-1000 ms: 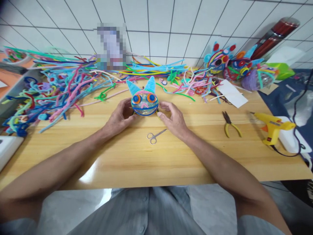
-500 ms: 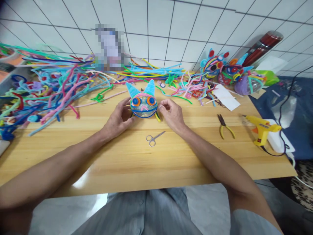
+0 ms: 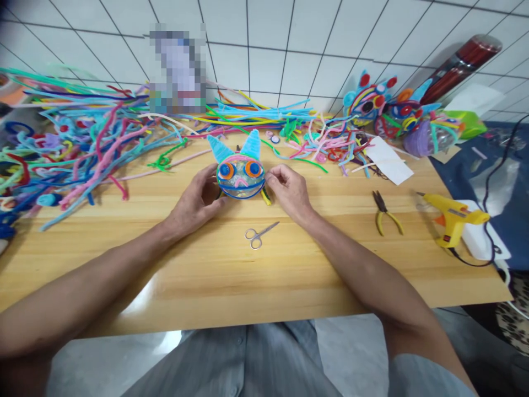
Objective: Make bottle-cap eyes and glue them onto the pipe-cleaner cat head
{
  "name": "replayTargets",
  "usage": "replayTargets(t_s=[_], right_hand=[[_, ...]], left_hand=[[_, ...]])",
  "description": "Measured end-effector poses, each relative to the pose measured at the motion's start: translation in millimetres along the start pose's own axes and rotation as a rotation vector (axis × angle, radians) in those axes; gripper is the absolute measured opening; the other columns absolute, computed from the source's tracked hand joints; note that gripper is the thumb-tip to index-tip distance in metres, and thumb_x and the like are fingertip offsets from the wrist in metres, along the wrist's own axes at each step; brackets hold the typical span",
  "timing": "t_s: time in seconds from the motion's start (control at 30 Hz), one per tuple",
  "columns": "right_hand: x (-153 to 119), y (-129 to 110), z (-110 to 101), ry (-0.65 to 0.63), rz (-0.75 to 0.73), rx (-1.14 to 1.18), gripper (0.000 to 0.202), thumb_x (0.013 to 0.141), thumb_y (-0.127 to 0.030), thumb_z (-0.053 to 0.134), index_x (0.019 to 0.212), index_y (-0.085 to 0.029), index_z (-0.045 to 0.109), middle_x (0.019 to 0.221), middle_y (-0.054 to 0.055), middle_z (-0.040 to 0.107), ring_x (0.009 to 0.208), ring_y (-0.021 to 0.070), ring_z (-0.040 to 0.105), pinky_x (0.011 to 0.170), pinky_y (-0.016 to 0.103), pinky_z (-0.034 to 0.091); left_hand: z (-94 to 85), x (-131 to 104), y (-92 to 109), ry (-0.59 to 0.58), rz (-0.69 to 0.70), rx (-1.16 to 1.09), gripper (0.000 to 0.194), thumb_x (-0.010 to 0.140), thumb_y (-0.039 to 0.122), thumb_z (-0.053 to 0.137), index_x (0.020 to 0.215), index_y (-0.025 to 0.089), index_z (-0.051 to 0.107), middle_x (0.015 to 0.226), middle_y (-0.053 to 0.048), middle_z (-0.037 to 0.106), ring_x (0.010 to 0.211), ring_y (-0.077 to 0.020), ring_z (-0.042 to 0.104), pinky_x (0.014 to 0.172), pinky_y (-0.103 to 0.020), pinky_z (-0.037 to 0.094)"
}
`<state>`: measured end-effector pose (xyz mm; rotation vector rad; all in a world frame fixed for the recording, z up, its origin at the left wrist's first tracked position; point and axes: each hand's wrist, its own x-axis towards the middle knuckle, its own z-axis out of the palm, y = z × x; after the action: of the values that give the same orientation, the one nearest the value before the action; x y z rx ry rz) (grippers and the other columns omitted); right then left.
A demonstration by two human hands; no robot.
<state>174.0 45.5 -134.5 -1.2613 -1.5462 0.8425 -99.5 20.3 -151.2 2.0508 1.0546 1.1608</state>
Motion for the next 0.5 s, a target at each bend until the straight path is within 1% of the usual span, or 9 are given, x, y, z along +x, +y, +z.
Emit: replayTargets(t_s=[0.1, 0.2, 0.33, 0.5], right_hand=[[1.2, 0.6, -1.0, -0.015, 0.015, 0.016, 0.021, 0.091, -0.042, 0.072, 0.083, -0.023, 0.069, 0.075, -0.002, 0.068, 0.071, 0.0161, 0.061, 0.073, 0.032, 0.048], [1.4, -0.6, -1.9, -0.023, 0.02, 0.043, 0.024, 0.092, -0.046, 0.072, 0.082, -0.023, 0.069, 0.076, -0.002, 0.068, 0.073, 0.0167, 0.061, 0.074, 0.033, 0.048], [1.3, -1.9, -1.7, -0.024, 0.008, 0.058, 0.031, 0.092, -0.051, 0.07, 0.08, -0.023, 0.069, 0.076, -0.001, 0.068, 0.074, 0.0168, 0.059, 0.073, 0.032, 0.047], [1.5, 1.0, 0.6, -0.01, 0.001, 0.049, 0.029, 0.091, -0.05, 0.072, 0.08, -0.023, 0.068, 0.071, -0.003, 0.063, 0.069, 0.0157, 0.056, 0.071, 0.032, 0.045]], left_hand=[[-0.4, -0.3, 0.5, -0.016, -0.017, -0.007, 0.077, 0.093, 0.027, 0.074, 0.163, 0.029, 0.042, 0.152, -0.014, 0.059, 0.133, -0.0308, 0.063, 0.12, -0.051, 0.051], [-0.8, -0.4, 1.5, -0.025, -0.025, -0.019, 0.077, 0.094, 0.026, 0.073, 0.164, 0.028, 0.041, 0.152, -0.014, 0.059, 0.134, -0.03, 0.062, 0.121, -0.051, 0.049], [-0.5, 0.0, 3.1, -0.021, -0.023, -0.026, 0.075, 0.094, 0.026, 0.073, 0.162, 0.029, 0.042, 0.153, -0.014, 0.058, 0.133, -0.0298, 0.062, 0.121, -0.052, 0.05], [2.0, 0.2, 2.0, -0.008, -0.052, -0.087, 0.074, 0.094, 0.026, 0.073, 0.161, 0.027, 0.044, 0.15, -0.015, 0.06, 0.131, -0.0292, 0.064, 0.12, -0.052, 0.05]])
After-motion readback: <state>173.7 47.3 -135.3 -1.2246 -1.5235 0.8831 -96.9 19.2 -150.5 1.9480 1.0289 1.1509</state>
